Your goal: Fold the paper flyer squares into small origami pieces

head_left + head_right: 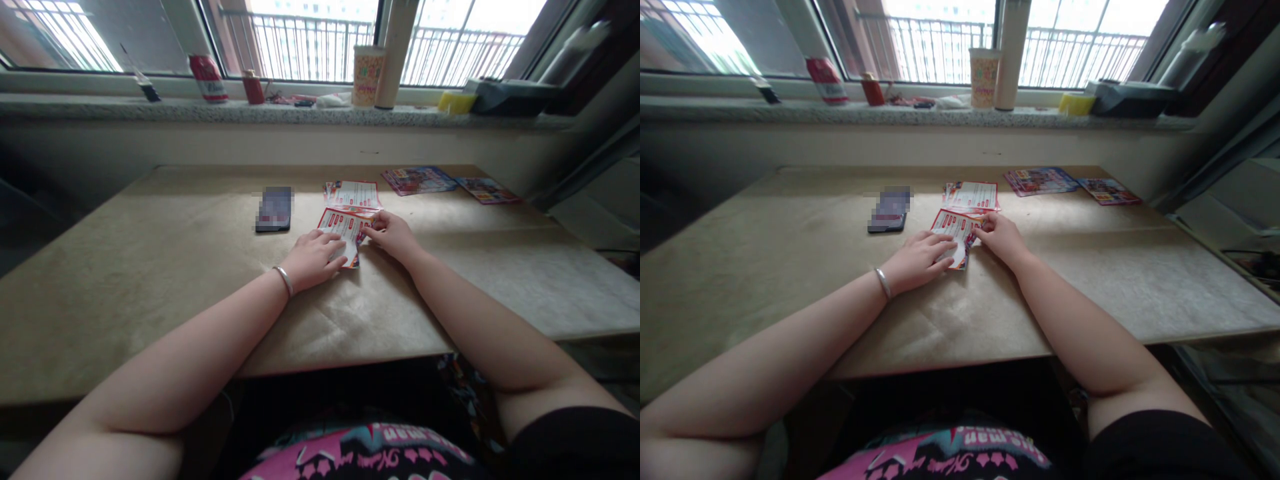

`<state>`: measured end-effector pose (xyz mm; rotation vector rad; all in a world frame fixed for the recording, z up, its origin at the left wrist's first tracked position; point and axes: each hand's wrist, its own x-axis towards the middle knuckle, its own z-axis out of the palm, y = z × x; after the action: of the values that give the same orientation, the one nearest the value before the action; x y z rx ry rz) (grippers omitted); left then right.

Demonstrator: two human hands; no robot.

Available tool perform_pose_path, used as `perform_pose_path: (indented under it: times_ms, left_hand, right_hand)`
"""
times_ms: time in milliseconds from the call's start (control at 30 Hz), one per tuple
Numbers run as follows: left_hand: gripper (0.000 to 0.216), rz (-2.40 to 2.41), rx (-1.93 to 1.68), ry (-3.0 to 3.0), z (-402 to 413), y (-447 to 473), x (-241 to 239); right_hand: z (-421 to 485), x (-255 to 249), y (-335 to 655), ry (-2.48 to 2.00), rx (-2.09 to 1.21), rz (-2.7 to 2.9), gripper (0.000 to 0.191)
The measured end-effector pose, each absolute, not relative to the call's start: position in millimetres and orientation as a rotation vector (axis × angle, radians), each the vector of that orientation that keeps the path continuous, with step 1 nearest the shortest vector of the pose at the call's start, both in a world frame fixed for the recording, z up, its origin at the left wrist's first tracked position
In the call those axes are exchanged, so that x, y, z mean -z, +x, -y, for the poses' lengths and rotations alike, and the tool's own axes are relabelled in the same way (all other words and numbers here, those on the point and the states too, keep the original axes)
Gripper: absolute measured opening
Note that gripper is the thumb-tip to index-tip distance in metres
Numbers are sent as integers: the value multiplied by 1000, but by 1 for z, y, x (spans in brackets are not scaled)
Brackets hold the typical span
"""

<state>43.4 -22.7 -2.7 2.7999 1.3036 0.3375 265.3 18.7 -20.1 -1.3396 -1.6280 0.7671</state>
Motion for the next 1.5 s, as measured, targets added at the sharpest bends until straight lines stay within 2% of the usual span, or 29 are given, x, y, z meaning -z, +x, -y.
perform_pose_path:
  times_ms: [100, 233, 567, 733, 1100, 1267, 1500]
  left_hand:
    - [47, -1296, -317, 2797, 22, 43, 1]
    - [61, -1319, -304, 2800, 24, 42, 1]
    - [90, -1336, -389, 2700, 24, 42, 2]
    - [105, -1281, -528, 2711, 20, 40, 8]
    - [101, -1222, -747, 3000, 17, 37, 5]
    - [112, -1230, -685, 3005, 15, 36, 5]
    - [127, -1275, -734, 2961, 13, 36, 3]
  right_hand:
    - [-18, 20, 266, -1323, -840, 1608, 16]
    - [-17, 19, 265, -1256, -922, 1600, 13]
    - [-14, 19, 266, -1247, -805, 1764, 19]
    - [-7, 9, 263, -1316, -623, 1896, 17]
    - [0, 8, 259, -1169, -776, 1938, 10]
    - [0, 8, 257, -1161, -757, 1954, 14]
    - [-4, 11, 249, -1136, -1056, 1681, 18]
